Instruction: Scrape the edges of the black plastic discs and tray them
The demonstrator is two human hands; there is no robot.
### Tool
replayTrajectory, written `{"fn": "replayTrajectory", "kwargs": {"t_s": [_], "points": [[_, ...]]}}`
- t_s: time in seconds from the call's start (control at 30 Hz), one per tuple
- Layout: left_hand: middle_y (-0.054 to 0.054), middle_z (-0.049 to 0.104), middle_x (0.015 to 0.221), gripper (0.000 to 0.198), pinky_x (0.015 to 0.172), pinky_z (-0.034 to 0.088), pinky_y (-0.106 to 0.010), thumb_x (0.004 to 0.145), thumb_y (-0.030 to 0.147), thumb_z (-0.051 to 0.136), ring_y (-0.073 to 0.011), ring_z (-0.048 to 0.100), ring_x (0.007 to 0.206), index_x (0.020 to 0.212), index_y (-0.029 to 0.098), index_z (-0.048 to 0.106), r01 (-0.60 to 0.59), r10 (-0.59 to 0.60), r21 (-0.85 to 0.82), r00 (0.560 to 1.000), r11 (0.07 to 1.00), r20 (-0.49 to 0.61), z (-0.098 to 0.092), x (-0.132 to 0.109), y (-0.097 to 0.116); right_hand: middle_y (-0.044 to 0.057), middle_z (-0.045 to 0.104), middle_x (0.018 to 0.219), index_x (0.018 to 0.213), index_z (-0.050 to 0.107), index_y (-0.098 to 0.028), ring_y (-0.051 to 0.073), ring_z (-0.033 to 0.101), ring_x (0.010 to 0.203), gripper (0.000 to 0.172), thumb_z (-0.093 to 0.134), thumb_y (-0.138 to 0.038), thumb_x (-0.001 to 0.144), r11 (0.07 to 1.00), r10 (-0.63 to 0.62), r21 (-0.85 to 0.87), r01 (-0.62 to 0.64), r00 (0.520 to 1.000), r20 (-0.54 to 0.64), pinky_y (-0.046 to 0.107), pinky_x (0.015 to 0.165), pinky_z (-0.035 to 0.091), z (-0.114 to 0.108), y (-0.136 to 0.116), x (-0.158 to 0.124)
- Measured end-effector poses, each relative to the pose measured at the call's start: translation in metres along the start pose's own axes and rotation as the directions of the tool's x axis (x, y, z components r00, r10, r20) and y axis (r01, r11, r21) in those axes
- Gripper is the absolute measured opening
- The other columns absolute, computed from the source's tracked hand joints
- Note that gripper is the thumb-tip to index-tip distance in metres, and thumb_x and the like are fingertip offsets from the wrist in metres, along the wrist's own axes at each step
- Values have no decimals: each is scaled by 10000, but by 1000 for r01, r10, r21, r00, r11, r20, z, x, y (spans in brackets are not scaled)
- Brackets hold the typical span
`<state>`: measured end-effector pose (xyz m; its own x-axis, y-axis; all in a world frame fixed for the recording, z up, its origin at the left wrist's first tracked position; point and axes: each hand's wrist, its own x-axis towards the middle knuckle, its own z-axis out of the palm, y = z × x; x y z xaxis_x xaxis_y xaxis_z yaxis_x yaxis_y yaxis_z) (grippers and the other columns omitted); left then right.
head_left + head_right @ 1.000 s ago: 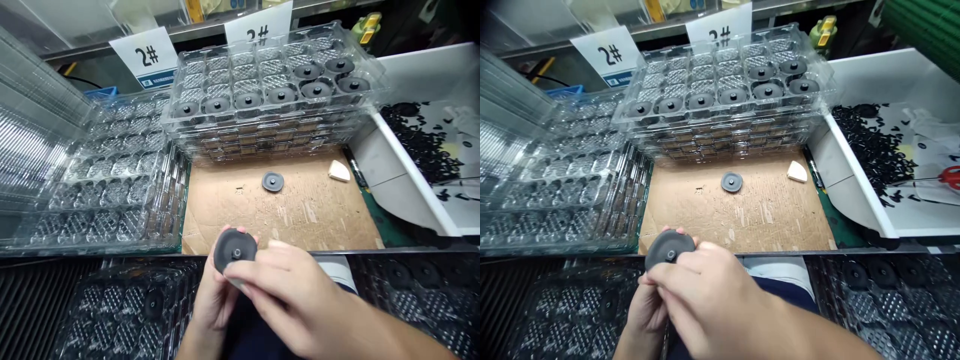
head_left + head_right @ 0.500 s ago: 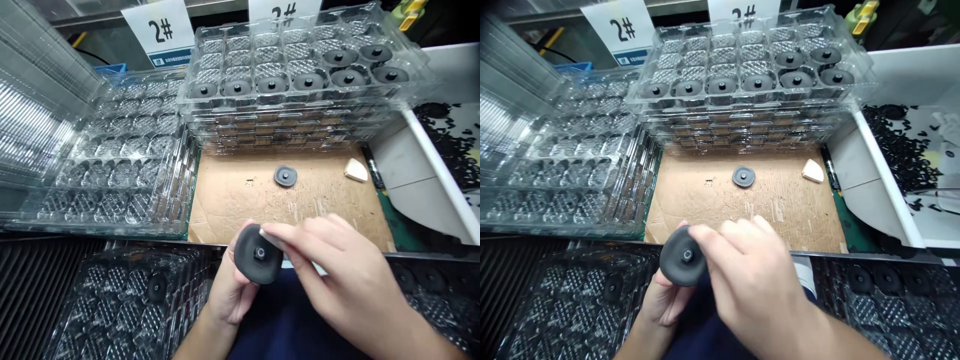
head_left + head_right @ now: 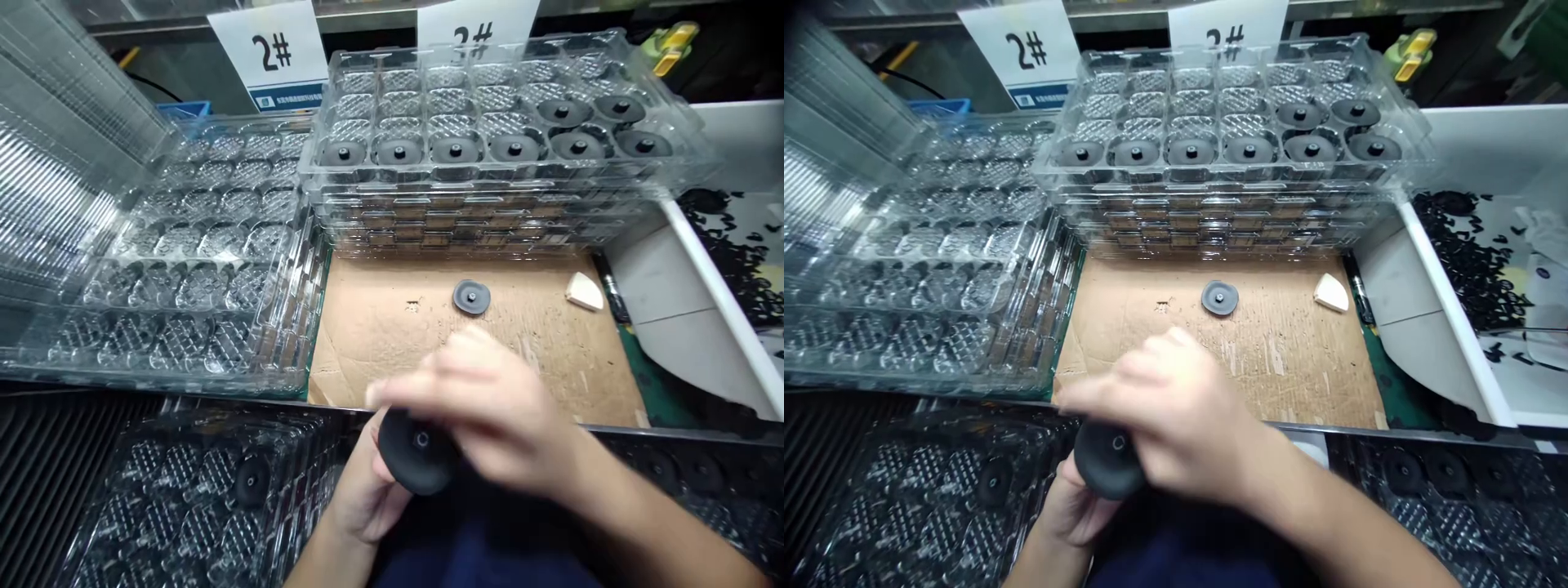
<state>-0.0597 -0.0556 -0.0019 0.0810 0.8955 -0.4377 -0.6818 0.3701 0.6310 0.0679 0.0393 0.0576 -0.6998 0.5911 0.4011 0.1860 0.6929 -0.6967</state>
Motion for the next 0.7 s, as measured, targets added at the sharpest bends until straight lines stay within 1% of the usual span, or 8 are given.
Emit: {"fn": "replayTrajectory", "kwargs": {"t_s": [0.03, 0.1, 0.17, 0.27, 0.37, 0.43, 0.5, 0.7], "points": [[-42, 703, 1088, 548, 895, 499, -358, 606, 404, 791, -263, 658, 976, 1109, 242, 647, 34, -31, -73, 999, 997, 43, -2, 0, 1, 20, 702, 854, 1033, 675, -201, 150, 581, 752, 274, 429, -162, 917, 990, 132, 54, -128, 988, -81, 303, 685, 422, 3, 11, 1], [-24, 683, 1163, 565, 950, 460, -355, 591, 370, 810, -243, 651, 1009, 1123, 301, 634, 102, -77, -213, 989, 972, 124, -5, 0, 4, 37, 700, 1022, 1047, 665, -211, 164, 615, 916, 233, 486, -192, 899, 914, 390, 181, -362, 907, -159, 296, 766, 469, 13, 36, 0], [-9, 689, 1158, 511, 985, 427, -346, 607, 386, 796, -229, 646, 1028, 1092, 315, 653, 121, -78, -291, 984, 949, 158, -6, 0, 7, 41, 698, 1023, 1038, 671, -221, 175, 627, 936, 220, 515, -216, 882, 844, 509, 244, -477, 857, -85, 309, 779, 493, 33, 61, -6], [1, 718, 1083, 473, 914, 473, -297, 587, 416, 795, -210, 675, 959, 1031, 292, 689, 99, -46, -362, 987, 927, 151, -7, 2, 8, 44, 688, 896, 979, 701, -214, 180, 640, 842, 227, 538, -165, 830, 840, 505, 211, -499, 863, 30, 338, 762, 508, 66, 86, -21], [-10, 719, 1072, 455, 829, 524, -272, 593, 408, 788, -214, 689, 925, 1017, 273, 695, 94, -37, -407, 989, 908, 146, -10, 3, 8, 101, 609, 1088, 1050, 672, -195, 208, 601, 978, 274, 498, -163, 841, 833, 532, 183, -522, 847, -6, 372, 815, 495, 80, 89, -34], [-18, 709, 1099, 461, 825, 538, -274, 617, 415, 769, -229, 682, 961, 1046, 272, 682, 100, -27, -435, 985, 895, 170, -13, 3, 9, 119, 559, 1163, 1092, 640, -194, 211, 583, 1009, 283, 459, -192, 875, 825, 552, 182, -536, 832, -52, 364, 796, 498, 74, 81, -37], [-18, 704, 1111, 464, 849, 538, -283, 647, 420, 747, -242, 668, 1003, 1080, 272, 668, 98, -10, -456, 981, 885, 192, -16, 3, 10, 100, 598, 1090, 1061, 642, -205, 195, 602, 937, 256, 450, -215, 892, 820, 559, 191, -540, 827, -62, 335, 742, 504, 61, 69, -37], [-8, 699, 1124, 463, 856, 541, -292, 721, 453, 678, -243, 664, 1011, 1149, 283, 628, 93, 22, -444, 969, 891, 248, -17, 4, 10, 53, 683, 897, 951, 685, -221, 185, 636, 860, 233, 459, -214, 897, 806, 563, 204, -556, 826, 27, 314, 736, 513, 45, 46, -50]]}}
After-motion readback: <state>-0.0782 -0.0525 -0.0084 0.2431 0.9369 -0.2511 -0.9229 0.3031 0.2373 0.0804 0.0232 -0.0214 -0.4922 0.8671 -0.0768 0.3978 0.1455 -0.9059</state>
